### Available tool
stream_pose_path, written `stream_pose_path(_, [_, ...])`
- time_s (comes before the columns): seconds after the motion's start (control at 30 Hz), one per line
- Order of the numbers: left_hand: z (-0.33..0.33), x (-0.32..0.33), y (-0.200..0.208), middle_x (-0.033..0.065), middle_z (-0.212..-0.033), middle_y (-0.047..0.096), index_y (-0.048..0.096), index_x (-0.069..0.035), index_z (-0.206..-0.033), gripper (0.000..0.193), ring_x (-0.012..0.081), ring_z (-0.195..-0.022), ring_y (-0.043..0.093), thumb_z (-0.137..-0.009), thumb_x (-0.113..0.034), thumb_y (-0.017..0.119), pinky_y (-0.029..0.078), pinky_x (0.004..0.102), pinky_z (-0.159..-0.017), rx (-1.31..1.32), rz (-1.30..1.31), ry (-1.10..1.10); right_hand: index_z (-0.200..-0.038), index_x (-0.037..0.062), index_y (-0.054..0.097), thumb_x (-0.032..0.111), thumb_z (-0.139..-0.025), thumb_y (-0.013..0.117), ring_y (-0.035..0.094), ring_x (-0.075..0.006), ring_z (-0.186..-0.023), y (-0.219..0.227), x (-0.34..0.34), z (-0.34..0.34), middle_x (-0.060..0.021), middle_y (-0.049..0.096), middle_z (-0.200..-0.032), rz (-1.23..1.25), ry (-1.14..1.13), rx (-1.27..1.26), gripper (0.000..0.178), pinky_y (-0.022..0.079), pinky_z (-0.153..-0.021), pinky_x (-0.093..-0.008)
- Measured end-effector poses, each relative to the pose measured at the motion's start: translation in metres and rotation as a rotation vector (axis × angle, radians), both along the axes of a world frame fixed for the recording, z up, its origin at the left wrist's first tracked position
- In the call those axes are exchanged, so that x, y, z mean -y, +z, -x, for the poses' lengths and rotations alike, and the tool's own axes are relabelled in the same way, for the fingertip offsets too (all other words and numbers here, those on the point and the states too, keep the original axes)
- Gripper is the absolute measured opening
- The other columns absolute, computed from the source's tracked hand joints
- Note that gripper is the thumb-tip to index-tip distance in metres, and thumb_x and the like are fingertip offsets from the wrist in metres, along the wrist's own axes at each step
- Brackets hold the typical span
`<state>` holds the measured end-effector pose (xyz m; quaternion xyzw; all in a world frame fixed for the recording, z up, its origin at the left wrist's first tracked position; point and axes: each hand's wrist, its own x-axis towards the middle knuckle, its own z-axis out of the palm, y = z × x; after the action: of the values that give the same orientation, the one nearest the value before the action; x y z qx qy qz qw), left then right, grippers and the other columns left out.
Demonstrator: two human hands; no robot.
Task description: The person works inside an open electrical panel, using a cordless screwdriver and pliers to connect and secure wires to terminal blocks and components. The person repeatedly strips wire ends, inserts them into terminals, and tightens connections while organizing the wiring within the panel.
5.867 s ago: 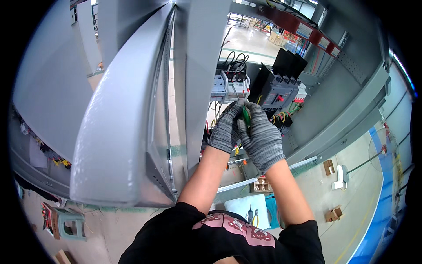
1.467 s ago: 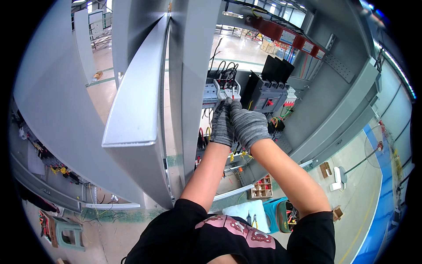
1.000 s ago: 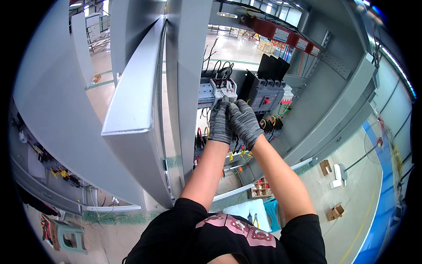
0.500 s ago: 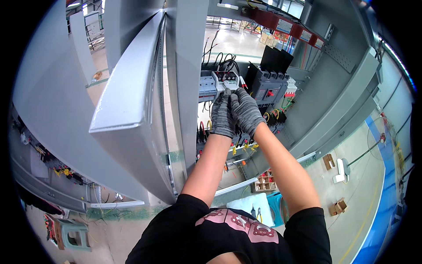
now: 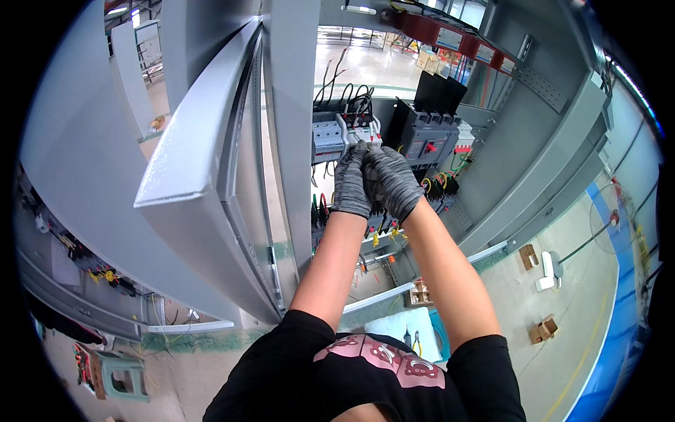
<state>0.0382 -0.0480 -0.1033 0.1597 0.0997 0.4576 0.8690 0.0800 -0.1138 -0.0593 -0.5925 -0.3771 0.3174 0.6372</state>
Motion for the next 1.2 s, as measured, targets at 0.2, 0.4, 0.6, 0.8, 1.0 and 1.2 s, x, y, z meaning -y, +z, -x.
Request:
stream_pose_path(0.2, [-0.002,-0.018,-0.012,0.0079,-0.081,0.065,0.064,-0.005,-0.097,0.019,0.0196,-0.067,0.061,-0.083,-0.016,0.068,0.053,0.0322,-0.06,0.102,0.014,-0.175,-0.116,0.0001,0.046,0.018,-0.09,0.049,0.066,-0.0383,-0.089,0.049,0.02,0.043,-0.0244,0.066,-0.094,0.605,-0.195,1.385,0.032,0.052,-0.074,-0.0457])
stream_pose_path(0.4, [-0.007,-0.022,-0.012,0.0072,-0.084,0.065,0.063,-0.006,-0.101,0.015,0.0181,-0.069,0.062,-0.089,-0.014,0.063,0.053,0.0313,-0.062,-0.005,0.032,-0.146,-0.123,0.0003,0.046,0.019,-0.091,0.048,0.065,-0.0407,-0.088,0.044,0.013,0.027,-0.0247,0.066,-0.093,0.638,-0.129,1.258,0.037,0.05,-0.078,-0.0485])
stream_pose_path(0.6, [-0.001,-0.008,-0.011,0.0074,-0.089,0.066,0.065,-0.004,-0.099,0.014,0.0186,-0.077,0.063,-0.088,-0.012,0.064,0.054,0.0296,-0.069,0.08,0.001,-0.035,-0.115,-0.0029,0.056,0.021,-0.094,0.048,0.066,-0.031,-0.086,0.005,-0.002,-0.001,-0.0231,0.067,-0.096,0.148,-0.146,0.878,0.032,0.051,-0.078,-0.0373])
stream_pose_path(0.8, [-0.003,-0.016,-0.018,0.008,-0.091,0.067,0.066,-0.005,-0.098,0.017,0.0196,-0.077,0.063,-0.086,-0.017,0.067,0.054,0.0316,-0.07,0.102,-0.038,-0.029,-0.104,0.0022,0.062,0.019,-0.095,0.049,0.053,-0.0128,-0.061,-0.005,-0.012,0.004,-0.0007,0.06,-0.075,-0.001,0.052,0.218,0.023,0.045,-0.057,-0.0256])
stream_pose_path(1.0, [0.006,-0.004,-0.013,0.0073,-0.091,0.067,0.064,-0.004,-0.103,0.026,0.0186,-0.079,0.063,-0.088,-0.024,0.065,0.052,0.0298,-0.073,0.086,-0.121,-0.039,-0.11,0.0071,0.058,0.027,-0.096,0.051,0.047,-0.0125,-0.065,-0.003,0.003,0.012,-0.0016,0.054,-0.077,0.03,0.029,0.202,0.025,0.038,-0.056,-0.0254])
stream_pose_path(1.2, [0.023,0.051,-0.011,0.0043,-0.082,0.06,0.06,-0.007,-0.097,0.022,0.0155,-0.073,0.058,-0.091,-0.028,0.058,0.049,0.028,-0.068,-0.429,-0.511,0.106,-0.126,0.0036,0.049,0.038,-0.096,0.051,0.062,-0.0321,-0.096,-0.057,0.093,-0.004,-0.0227,0.062,-0.107,-0.009,0.03,0.228,0.046,0.049,-0.084,-0.0383])
